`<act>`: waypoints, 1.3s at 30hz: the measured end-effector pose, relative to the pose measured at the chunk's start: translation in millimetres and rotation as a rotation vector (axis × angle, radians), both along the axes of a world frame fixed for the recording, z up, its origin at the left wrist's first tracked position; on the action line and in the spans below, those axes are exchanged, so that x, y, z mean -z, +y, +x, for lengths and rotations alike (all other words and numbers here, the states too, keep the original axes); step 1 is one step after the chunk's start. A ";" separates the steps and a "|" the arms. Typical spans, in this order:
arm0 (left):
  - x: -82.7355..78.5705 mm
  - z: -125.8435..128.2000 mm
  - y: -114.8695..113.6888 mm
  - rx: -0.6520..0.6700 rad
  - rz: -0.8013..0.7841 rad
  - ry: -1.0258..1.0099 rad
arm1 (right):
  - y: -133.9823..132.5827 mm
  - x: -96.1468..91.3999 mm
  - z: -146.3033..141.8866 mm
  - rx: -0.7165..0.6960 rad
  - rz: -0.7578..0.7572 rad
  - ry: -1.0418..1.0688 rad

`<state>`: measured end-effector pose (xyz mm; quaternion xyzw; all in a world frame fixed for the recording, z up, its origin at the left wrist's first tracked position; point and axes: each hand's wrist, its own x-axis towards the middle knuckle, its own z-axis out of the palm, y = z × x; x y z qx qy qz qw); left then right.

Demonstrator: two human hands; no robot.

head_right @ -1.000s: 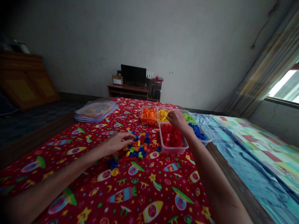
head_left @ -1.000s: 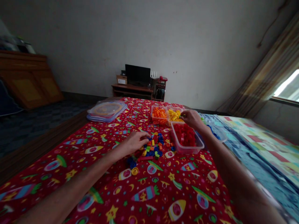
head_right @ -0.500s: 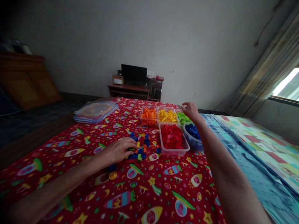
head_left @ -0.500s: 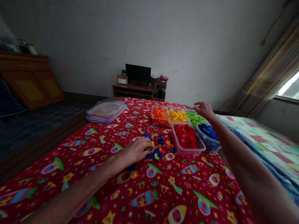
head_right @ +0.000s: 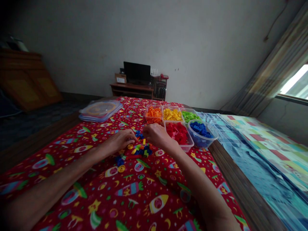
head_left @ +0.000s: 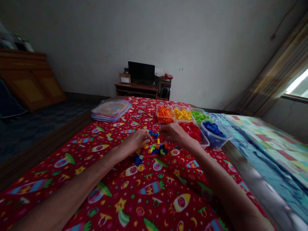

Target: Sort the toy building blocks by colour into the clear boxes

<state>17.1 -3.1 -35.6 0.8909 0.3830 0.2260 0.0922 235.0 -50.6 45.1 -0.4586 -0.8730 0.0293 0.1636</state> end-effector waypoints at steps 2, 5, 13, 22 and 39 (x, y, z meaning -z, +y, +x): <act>1.7 4.7 -2.7 0.052 -0.007 -0.007 | -3.1 6.4 -7.8 0.039 -0.018 -0.099; 6.2 13.1 -6.2 0.076 -0.065 0.044 | -9.6 7.2 -12.7 0.078 -0.095 -0.297; -8.2 18.1 -20.1 0.142 -0.084 0.099 | -36.1 13.3 -22.8 0.034 -0.210 -0.529; -11.1 17.5 -8.6 -0.051 -0.467 -0.250 | -21.8 24.0 -9.5 0.001 -0.025 -0.198; -29.0 13.5 -12.8 -0.036 -0.573 -0.433 | -8.8 21.2 5.4 -0.070 0.016 0.081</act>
